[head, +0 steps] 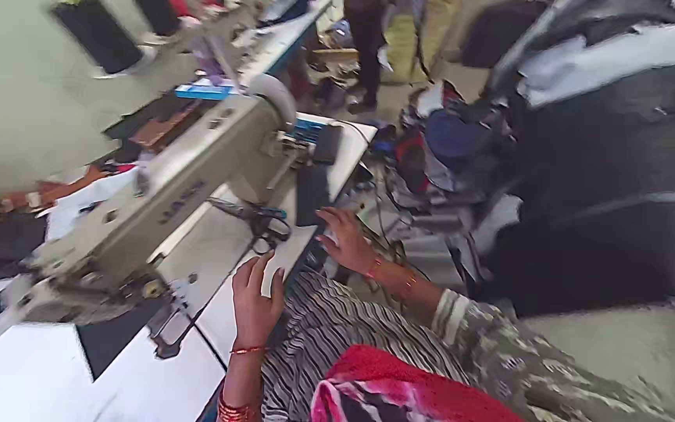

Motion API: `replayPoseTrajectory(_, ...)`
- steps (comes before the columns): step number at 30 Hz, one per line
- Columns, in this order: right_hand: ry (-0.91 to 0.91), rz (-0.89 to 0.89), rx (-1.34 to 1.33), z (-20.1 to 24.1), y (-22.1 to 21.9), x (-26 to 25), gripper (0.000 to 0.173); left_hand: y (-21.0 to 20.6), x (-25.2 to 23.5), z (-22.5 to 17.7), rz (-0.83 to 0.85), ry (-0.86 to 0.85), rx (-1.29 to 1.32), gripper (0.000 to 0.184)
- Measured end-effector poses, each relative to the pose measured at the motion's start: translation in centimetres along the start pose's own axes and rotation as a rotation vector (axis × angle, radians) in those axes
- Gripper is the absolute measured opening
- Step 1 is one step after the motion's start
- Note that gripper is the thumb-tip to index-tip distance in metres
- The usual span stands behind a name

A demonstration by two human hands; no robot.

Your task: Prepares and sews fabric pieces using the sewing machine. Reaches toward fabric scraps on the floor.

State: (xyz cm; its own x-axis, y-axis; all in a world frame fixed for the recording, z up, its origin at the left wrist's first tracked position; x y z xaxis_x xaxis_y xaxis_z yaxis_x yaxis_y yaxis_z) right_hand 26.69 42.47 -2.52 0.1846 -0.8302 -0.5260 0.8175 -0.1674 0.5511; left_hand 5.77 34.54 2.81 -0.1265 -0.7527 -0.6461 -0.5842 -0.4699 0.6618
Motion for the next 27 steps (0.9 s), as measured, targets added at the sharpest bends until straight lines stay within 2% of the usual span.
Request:
replayPoseTrajectory(2, 0.024, 0.028, -0.13, -0.1, 0.1, 0.6, 0.043, -4.3, -0.5, -1.4, 0.22, -0.037, -0.021, 0.052)
replayPoseTrajectory(4, 0.096, 0.014, -0.218, -0.5, 0.8, 1.2, 0.041, -7.1, -1.2, -2.1, 0.335, -0.099, -0.095, 0.06)
replayPoseTrajectory(6, 0.133, -0.059, -0.14, -2.1, 2.2, 2.0, 0.036, -8.8, -2.3, -2.4, 0.384, -0.172, -0.165, 0.059)
replayPoseTrajectory(8, 0.068, -0.141, 0.052, -5.8, 4.7, 3.2, 0.03, -9.8, -3.5, -2.1, 0.438, -0.209, -0.204, 0.057)
replayPoseTrajectory(11, -0.241, -0.188, 0.28, -15.2, 9.3, 6.4, 0.031, -10.1, -5.0, -0.9, 0.478, -0.163, -0.227, 0.059)
replayPoseTrajectory(15, -0.792, -0.11, 0.321, -27.4, 13.8, 14.5, 0.033, -10.0, -5.4, -0.1, 0.387, -0.119, -0.218, 0.069)
replayPoseTrajectory(18, -1.101, 0.06, 0.292, -33.9, 12.7, 21.7, 0.033, -9.6, -5.3, -0.1, 0.349, -0.096, -0.215, 0.076)
replayPoseTrajectory(21, -1.305, 0.47, 0.271, -36.5, 9.4, 27.1, 0.037, -9.6, -5.1, -0.2, 0.354, -0.101, -0.251, 0.081)
replayPoseTrajectory(24, -1.359, 0.781, 0.27, -36.5, 6.1, 29.6, 0.042, -9.5, -5.0, -0.3, 0.351, -0.129, -0.287, 0.083)
replayPoseTrajectory(27, -1.334, 0.898, 0.249, -38.3, 2.2, 30.3, 0.044, -9.4, -4.8, 0.2, 0.35, -0.18, -0.297, 0.085)
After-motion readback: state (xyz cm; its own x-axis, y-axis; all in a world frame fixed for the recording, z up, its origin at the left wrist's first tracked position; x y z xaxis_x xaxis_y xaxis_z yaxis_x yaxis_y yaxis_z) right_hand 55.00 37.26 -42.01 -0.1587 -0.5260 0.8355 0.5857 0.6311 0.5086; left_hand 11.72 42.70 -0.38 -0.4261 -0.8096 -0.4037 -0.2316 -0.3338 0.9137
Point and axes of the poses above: each hand's wrist, its own x-axis away from the middle knuckle, its own y-axis out of the back of the hand, z = x × y, the point moved 6 cm from there along -x, towards the middle knuckle, and after that the axes turned 1 degree about z, right-handed, at the moved point
